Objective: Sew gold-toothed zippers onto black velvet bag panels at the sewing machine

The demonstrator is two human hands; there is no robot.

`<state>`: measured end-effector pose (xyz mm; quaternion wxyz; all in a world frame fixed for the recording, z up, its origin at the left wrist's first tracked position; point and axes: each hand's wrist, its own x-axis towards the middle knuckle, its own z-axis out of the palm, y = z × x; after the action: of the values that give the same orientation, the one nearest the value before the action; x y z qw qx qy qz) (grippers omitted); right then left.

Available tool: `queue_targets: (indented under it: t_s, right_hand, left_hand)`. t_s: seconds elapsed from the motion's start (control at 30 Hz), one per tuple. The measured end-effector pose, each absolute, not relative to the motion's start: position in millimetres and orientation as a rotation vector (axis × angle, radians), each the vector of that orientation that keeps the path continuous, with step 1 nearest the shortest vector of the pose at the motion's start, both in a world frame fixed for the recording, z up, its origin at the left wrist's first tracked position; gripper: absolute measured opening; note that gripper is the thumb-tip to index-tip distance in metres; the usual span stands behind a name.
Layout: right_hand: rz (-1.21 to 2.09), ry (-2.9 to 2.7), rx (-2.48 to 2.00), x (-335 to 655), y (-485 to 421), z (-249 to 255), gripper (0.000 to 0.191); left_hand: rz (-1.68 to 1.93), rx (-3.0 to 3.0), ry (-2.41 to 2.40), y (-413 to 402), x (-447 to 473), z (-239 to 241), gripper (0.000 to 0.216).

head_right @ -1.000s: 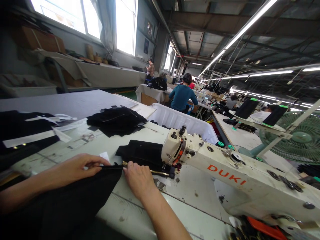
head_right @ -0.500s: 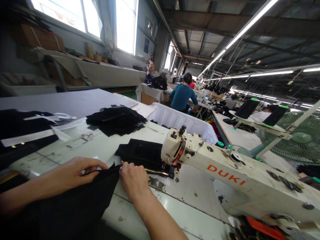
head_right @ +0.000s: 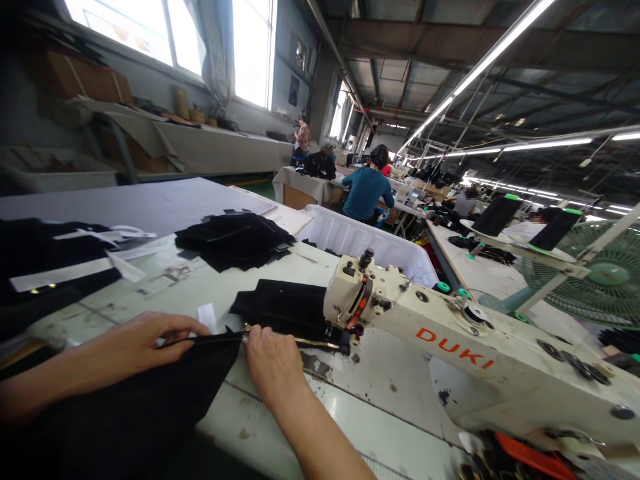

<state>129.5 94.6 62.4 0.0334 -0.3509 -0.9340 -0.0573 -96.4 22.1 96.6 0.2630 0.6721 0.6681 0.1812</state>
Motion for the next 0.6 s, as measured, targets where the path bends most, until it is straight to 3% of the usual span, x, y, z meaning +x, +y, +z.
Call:
queue_targets:
  t_s: [0.6]
  right_hand:
    - [-0.068,-2.850,-1.122,139.2,87.5,66.4,0.017]
  left_hand:
    - [0.354,1.819,1.808,20.9,-108.6,100.1,0.041]
